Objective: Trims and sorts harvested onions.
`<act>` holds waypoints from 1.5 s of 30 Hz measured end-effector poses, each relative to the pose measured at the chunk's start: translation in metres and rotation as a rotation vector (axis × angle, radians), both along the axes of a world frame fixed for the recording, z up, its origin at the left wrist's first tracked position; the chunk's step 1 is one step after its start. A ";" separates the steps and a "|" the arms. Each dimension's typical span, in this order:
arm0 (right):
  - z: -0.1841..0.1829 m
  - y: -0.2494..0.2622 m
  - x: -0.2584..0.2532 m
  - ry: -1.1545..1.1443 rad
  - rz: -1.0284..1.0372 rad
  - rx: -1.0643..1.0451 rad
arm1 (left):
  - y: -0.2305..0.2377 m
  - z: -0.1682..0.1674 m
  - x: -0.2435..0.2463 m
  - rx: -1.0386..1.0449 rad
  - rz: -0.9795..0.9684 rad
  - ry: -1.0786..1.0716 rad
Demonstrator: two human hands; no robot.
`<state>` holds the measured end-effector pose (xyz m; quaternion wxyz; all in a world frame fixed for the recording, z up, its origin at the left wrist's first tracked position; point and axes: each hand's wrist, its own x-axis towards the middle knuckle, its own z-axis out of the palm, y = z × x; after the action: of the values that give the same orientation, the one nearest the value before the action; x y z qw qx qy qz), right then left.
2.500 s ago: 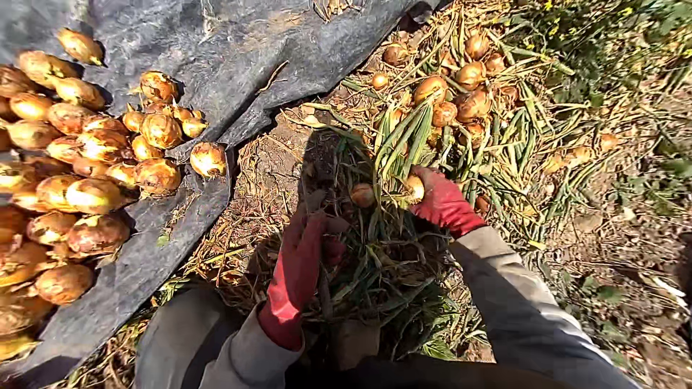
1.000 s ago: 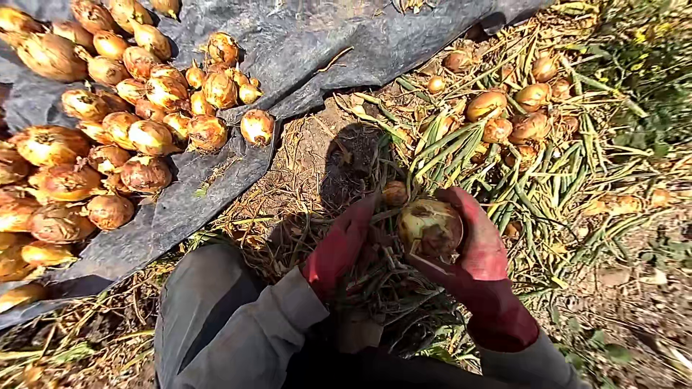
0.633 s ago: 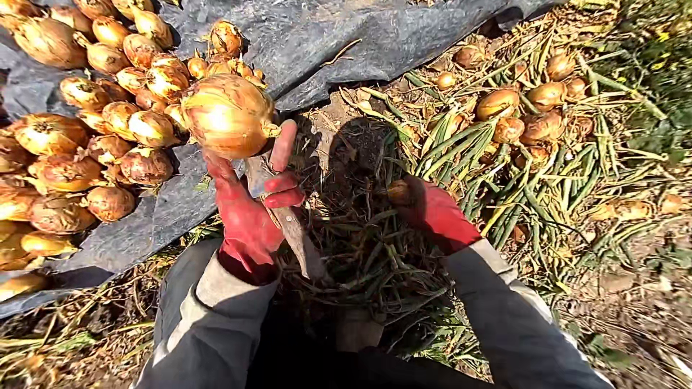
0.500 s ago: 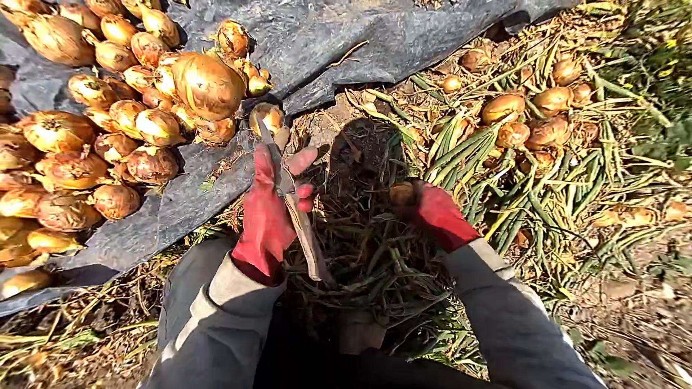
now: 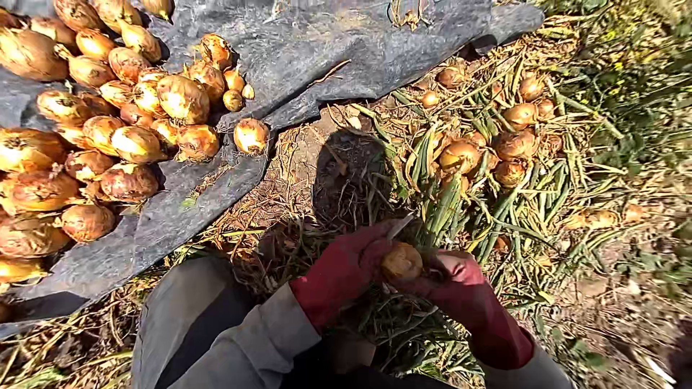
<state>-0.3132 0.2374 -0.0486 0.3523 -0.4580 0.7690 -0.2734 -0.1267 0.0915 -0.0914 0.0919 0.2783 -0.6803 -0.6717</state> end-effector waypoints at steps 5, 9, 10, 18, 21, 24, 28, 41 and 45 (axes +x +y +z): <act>-0.007 -0.012 0.034 0.557 -0.147 -0.207 | -0.008 0.003 0.003 0.155 0.172 0.027; -0.028 0.001 0.033 0.538 -0.250 -0.403 | -0.002 0.000 0.009 0.083 0.141 -0.027; -0.032 0.005 0.038 0.554 -0.214 -0.388 | -0.003 -0.004 0.009 -0.037 0.060 -0.070; -0.032 0.018 0.057 0.694 0.069 -0.176 | 0.011 -0.011 -0.001 0.037 -0.196 -0.066; -0.015 0.009 0.069 0.641 0.156 -0.012 | 0.008 -0.009 -0.001 0.107 -0.087 0.123; -0.017 0.008 0.071 0.592 0.194 0.073 | -0.004 -0.008 0.001 -0.040 -0.177 0.132; -0.018 0.001 0.060 0.542 0.191 0.085 | -0.007 -0.013 0.005 -0.301 -0.308 0.060; 0.025 -0.023 -0.089 0.554 -0.308 0.244 | -0.075 0.011 0.032 0.224 0.739 0.408; -0.018 -0.076 -0.158 0.595 -0.460 0.540 | -0.058 0.009 0.018 0.909 0.891 0.243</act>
<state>-0.4709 0.1610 -0.0670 0.1533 -0.2258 0.9620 0.0090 -0.1087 0.0338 -0.0828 0.3114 0.4670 -0.1322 -0.8170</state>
